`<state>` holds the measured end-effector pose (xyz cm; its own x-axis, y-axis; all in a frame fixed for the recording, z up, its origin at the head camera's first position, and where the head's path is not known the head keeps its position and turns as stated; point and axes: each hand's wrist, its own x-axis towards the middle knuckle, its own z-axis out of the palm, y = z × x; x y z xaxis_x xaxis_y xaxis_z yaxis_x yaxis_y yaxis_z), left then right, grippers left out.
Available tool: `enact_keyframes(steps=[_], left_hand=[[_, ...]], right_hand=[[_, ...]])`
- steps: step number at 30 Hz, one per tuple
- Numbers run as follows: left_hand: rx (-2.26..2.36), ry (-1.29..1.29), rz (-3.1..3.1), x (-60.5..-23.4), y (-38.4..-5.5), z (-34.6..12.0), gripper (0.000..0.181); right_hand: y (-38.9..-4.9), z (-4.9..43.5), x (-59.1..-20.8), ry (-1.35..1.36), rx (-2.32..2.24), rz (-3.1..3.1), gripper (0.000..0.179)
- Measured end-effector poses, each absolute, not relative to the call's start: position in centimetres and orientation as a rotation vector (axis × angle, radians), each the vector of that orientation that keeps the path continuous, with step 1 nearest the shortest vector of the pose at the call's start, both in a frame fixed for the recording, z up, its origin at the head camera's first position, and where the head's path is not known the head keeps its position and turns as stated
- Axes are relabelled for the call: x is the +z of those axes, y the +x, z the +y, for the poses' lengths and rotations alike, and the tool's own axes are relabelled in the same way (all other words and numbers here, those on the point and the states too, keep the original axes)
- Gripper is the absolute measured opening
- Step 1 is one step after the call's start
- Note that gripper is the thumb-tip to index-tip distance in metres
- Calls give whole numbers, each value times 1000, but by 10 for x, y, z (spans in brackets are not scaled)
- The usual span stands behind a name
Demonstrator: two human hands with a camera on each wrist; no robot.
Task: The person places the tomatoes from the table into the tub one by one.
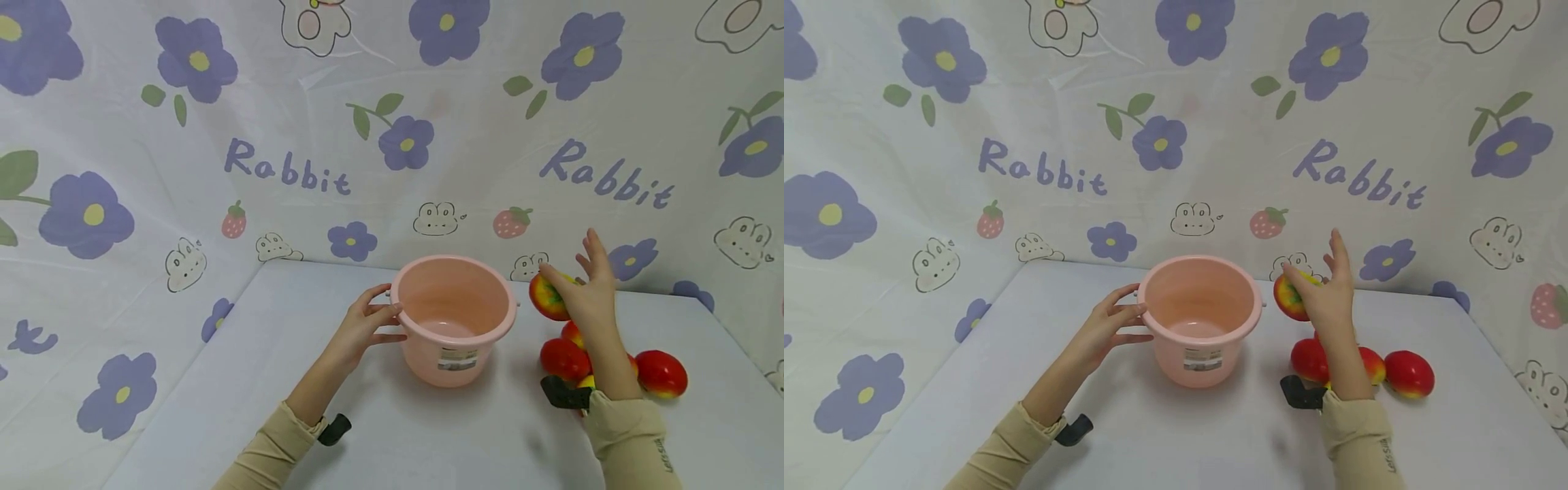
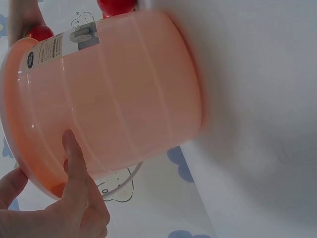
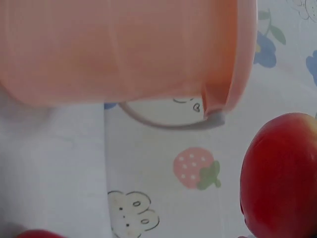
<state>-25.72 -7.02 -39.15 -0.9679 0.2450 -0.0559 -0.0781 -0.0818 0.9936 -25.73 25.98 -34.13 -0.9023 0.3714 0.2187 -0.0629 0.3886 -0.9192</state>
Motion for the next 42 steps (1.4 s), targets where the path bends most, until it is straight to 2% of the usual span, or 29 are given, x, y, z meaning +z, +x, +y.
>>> enact_keyframes(steps=[10, 42], left_hand=[[2156, 181, 1970, -392, -257, -70, 58], [2158, 201, 1953, -391, -257, -70, 56]], right_hand=[[-265, 232, -329, -97, 1512, -2243, 92], [-286, 155, -307, 216, 1535, -2278, 90]])
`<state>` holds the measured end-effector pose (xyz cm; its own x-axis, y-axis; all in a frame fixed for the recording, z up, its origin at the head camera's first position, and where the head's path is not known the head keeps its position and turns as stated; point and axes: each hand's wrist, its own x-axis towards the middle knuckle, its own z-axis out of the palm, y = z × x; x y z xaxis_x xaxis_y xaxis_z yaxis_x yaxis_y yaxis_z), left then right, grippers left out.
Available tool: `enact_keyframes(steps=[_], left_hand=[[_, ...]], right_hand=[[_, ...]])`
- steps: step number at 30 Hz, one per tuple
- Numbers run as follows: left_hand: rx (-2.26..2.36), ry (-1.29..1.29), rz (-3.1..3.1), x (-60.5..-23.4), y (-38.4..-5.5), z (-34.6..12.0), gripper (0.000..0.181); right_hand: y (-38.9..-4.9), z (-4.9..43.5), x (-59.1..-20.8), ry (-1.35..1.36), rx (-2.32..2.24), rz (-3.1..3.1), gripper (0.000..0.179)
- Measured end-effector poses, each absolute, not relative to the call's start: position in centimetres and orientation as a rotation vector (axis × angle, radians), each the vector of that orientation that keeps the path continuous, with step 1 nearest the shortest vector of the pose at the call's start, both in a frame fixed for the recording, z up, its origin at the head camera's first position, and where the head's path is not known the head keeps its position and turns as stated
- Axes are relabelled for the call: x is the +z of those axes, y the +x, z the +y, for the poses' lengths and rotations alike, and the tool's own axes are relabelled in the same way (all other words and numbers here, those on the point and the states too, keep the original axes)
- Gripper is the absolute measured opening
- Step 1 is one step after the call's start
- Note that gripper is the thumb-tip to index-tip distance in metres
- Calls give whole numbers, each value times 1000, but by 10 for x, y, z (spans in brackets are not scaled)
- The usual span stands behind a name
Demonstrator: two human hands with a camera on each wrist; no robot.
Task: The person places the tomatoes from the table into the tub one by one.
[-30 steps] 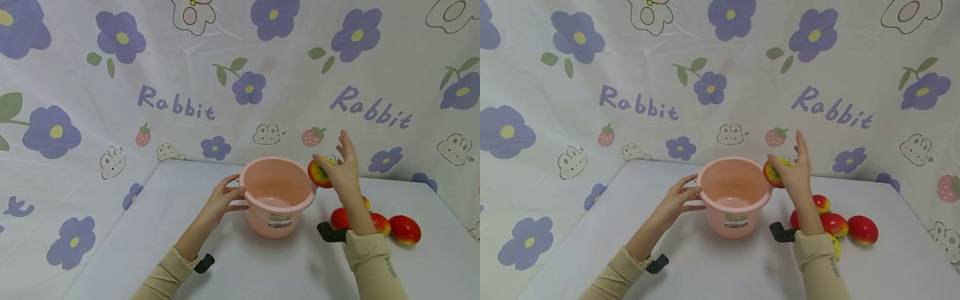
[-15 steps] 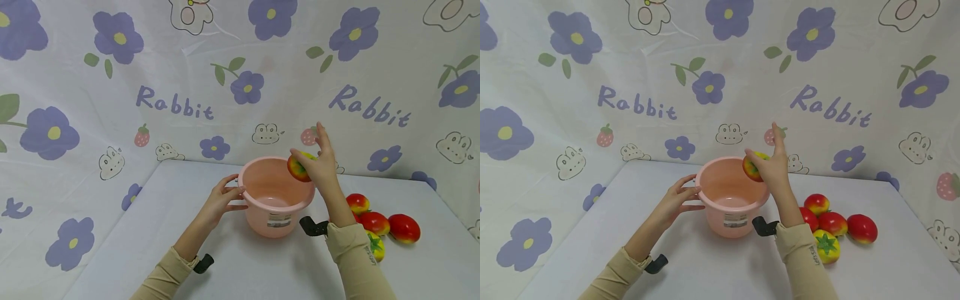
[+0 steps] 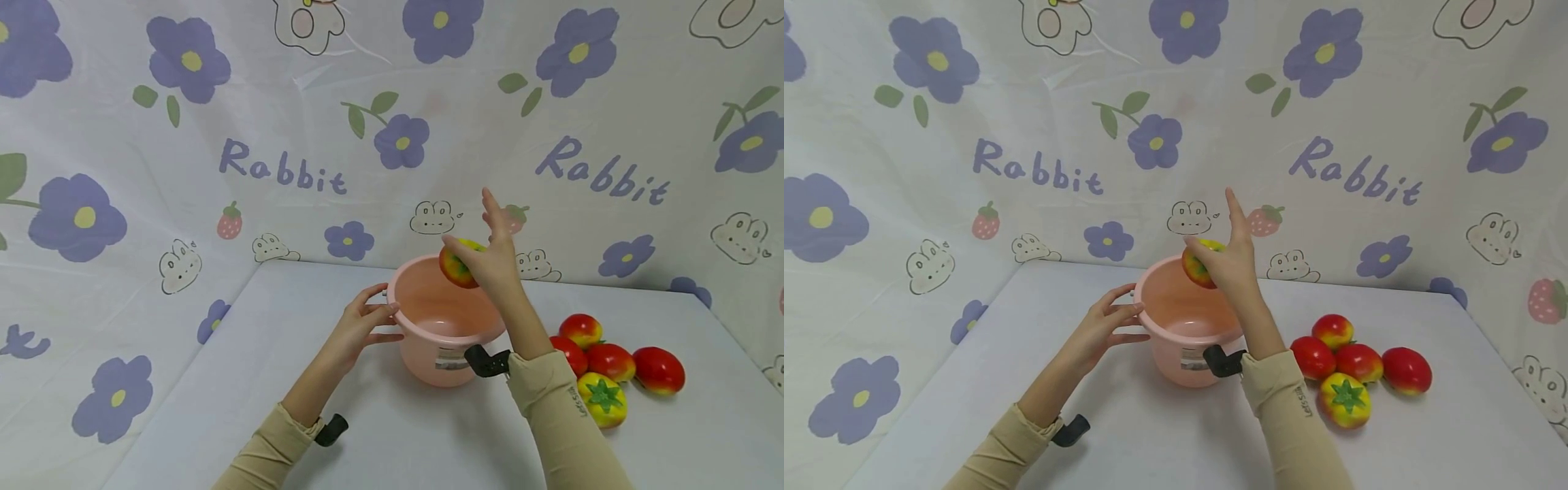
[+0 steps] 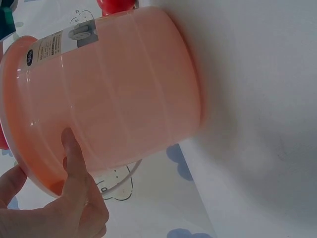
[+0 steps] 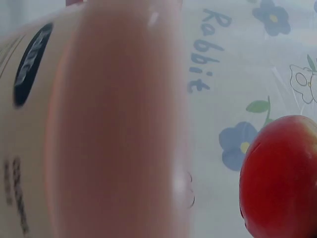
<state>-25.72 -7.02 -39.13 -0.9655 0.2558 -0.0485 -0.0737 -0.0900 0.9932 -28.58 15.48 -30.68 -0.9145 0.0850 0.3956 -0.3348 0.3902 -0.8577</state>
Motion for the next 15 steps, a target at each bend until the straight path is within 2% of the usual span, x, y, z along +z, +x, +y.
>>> enact_keyframes(steps=[15], left_hand=[[2140, 209, 1966, -391, -256, -71, 56]], right_hand=[[-289, 130, -298, 204, 1576, -2310, 89]])
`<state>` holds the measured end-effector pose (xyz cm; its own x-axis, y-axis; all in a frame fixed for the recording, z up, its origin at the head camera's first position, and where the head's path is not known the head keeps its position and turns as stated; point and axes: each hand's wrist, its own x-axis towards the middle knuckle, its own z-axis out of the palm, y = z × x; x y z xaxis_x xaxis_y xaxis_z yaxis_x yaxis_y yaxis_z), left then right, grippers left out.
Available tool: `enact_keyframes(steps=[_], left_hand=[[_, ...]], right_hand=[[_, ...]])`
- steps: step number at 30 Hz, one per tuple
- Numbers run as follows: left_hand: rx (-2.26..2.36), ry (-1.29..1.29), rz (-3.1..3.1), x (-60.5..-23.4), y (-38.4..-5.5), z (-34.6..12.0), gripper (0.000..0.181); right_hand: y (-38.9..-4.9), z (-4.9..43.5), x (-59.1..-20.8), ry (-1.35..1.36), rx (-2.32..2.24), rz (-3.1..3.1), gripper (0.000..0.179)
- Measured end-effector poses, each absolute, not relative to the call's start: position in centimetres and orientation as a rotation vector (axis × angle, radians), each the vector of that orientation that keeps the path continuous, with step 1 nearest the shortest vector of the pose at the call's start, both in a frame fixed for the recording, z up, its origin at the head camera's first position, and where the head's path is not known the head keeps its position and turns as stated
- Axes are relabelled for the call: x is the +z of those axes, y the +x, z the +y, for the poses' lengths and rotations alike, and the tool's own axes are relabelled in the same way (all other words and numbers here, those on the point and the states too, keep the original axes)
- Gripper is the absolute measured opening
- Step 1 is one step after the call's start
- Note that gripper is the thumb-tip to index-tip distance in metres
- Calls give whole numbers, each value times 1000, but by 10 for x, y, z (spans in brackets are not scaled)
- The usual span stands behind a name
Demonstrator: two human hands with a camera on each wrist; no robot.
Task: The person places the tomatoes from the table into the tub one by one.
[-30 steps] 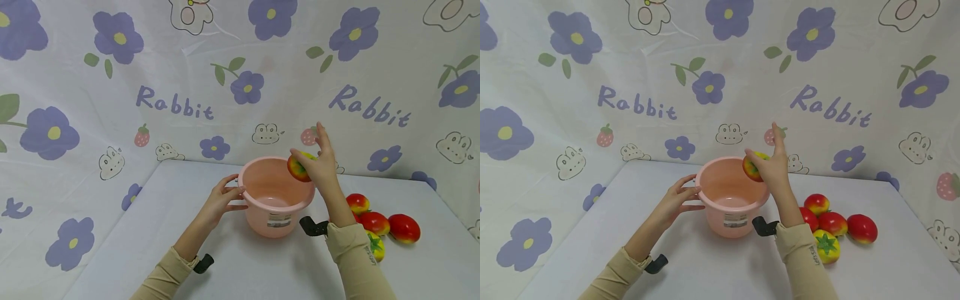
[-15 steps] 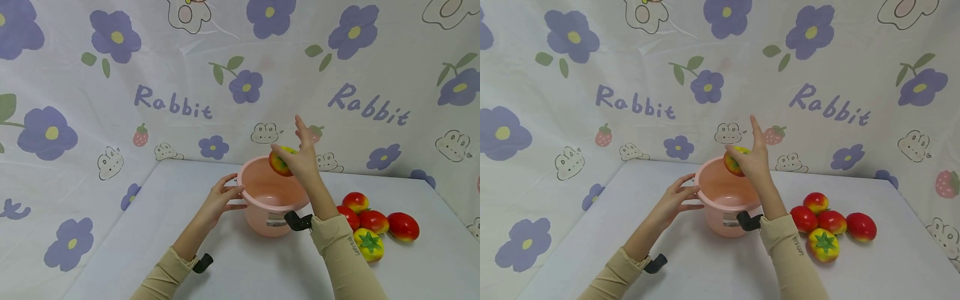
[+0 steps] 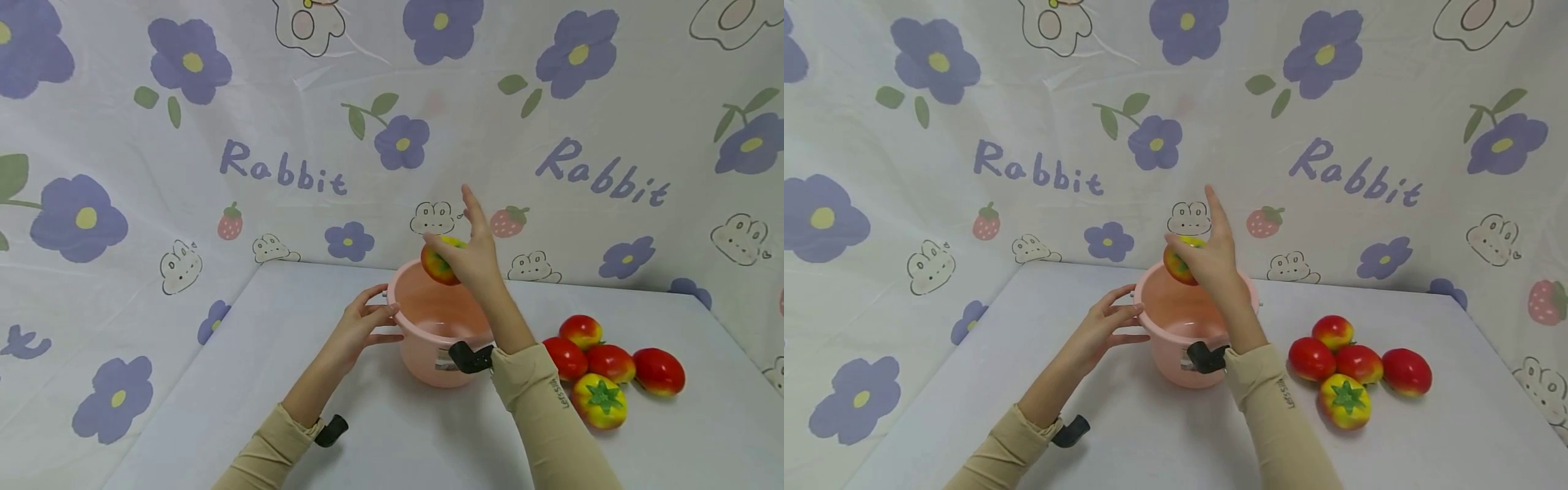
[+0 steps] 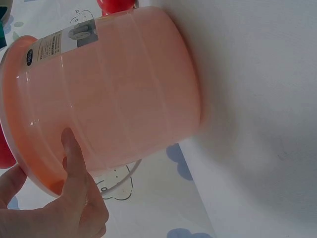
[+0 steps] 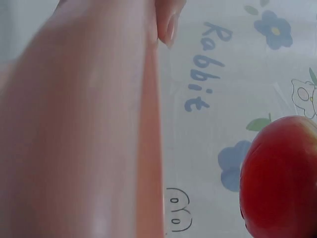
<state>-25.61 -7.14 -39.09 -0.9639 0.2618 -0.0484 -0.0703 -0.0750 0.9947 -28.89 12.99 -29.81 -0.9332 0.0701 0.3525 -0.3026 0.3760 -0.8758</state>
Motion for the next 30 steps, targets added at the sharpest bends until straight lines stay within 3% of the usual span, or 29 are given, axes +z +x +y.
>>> enact_keyframes(steps=[30], left_hand=[[2102, 203, 1977, -388, -255, -71, 54]], right_hand=[[-293, 89, -296, 230, 1638, -2348, 90]])
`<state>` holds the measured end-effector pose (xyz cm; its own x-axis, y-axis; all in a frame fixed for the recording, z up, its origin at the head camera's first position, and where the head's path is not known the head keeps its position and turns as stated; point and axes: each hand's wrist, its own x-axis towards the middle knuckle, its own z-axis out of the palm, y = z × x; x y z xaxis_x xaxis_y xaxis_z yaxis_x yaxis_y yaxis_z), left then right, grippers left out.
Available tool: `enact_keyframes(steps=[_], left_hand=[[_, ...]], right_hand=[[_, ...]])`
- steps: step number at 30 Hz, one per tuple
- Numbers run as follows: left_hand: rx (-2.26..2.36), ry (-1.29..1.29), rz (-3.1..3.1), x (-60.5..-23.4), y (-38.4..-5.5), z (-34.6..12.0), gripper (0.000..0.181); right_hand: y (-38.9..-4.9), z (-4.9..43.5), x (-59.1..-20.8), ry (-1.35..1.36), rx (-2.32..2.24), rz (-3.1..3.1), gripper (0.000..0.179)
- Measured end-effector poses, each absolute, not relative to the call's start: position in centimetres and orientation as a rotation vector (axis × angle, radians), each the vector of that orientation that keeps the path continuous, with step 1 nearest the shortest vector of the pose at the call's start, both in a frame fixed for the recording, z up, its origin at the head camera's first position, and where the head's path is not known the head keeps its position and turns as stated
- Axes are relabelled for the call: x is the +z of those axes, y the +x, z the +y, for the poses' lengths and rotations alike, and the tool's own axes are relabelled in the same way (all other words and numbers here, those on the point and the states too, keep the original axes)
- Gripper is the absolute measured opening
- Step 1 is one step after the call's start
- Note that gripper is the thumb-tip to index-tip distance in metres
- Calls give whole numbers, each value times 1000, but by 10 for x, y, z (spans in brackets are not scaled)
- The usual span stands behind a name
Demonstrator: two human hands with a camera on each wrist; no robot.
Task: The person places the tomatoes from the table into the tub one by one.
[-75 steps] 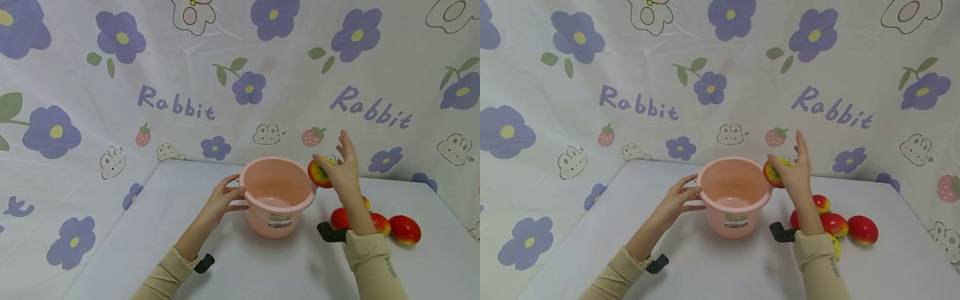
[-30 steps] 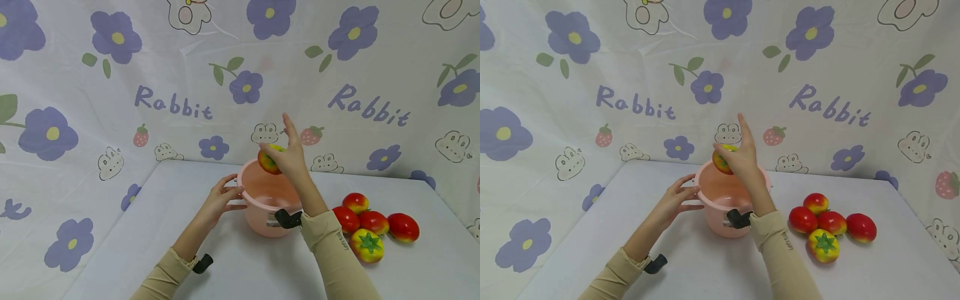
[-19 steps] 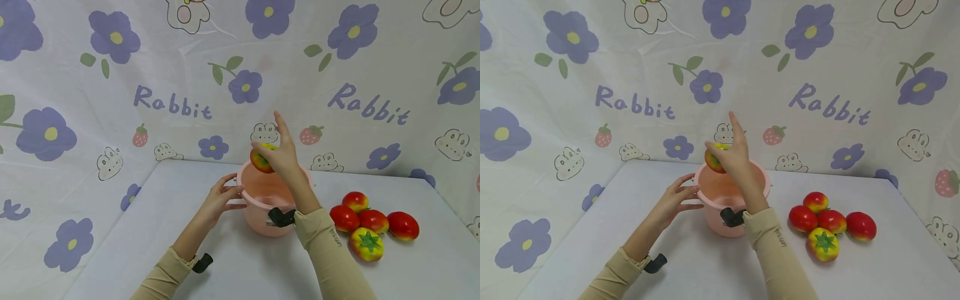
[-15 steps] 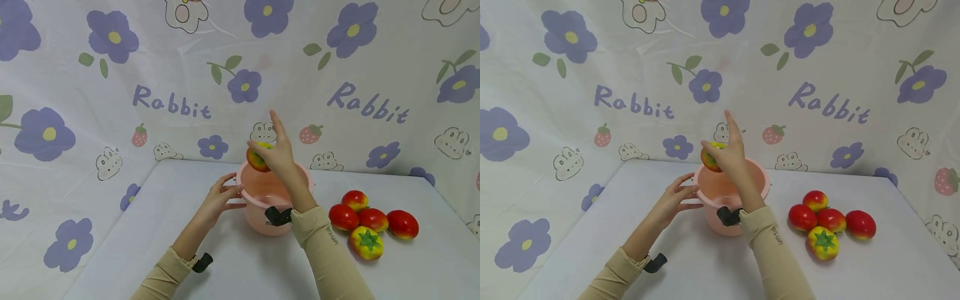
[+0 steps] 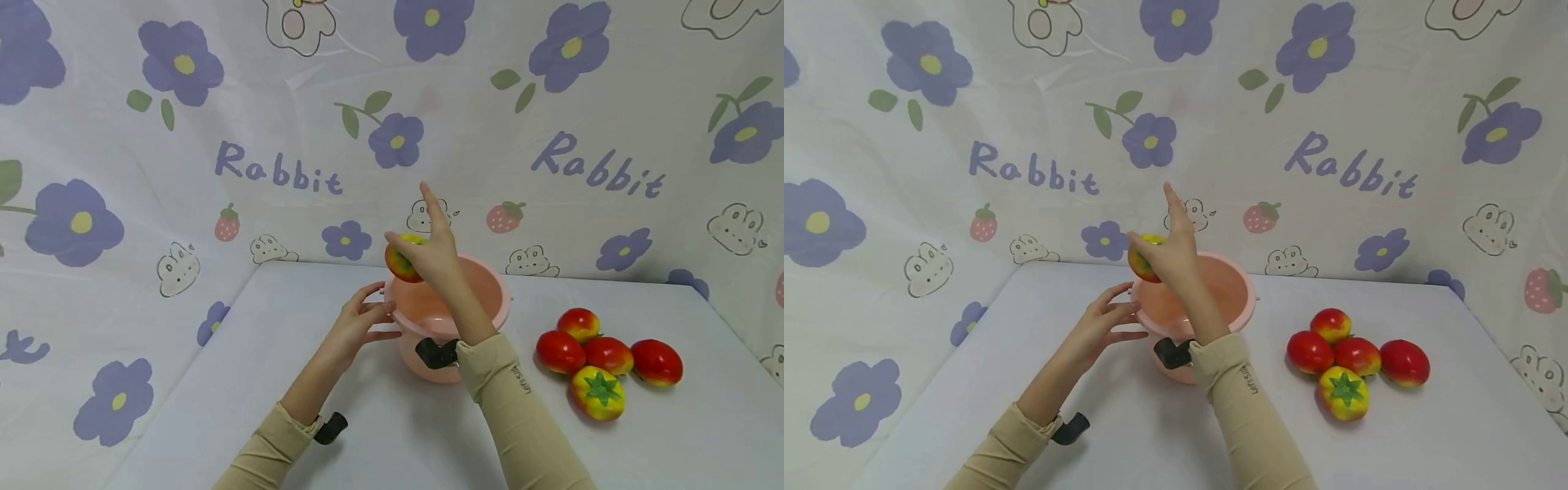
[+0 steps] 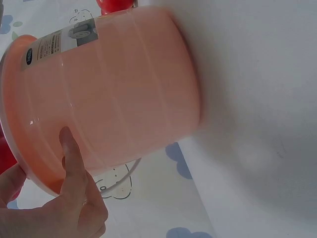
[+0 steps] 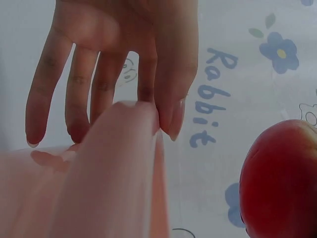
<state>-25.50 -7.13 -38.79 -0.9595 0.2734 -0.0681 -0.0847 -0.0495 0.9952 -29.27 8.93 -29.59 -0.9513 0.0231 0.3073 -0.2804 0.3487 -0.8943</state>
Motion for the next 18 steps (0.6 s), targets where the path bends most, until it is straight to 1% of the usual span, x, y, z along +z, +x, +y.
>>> enact_keyframes(steps=[10, 18], left_hand=[[2132, 205, 1958, -388, -255, -70, 55], [2134, 224, 1956, -389, -254, -70, 54]], right_hand=[[-291, 90, -299, 255, 1681, -2290, 90], [-288, 96, -303, 226, 1682, -2303, 89]])
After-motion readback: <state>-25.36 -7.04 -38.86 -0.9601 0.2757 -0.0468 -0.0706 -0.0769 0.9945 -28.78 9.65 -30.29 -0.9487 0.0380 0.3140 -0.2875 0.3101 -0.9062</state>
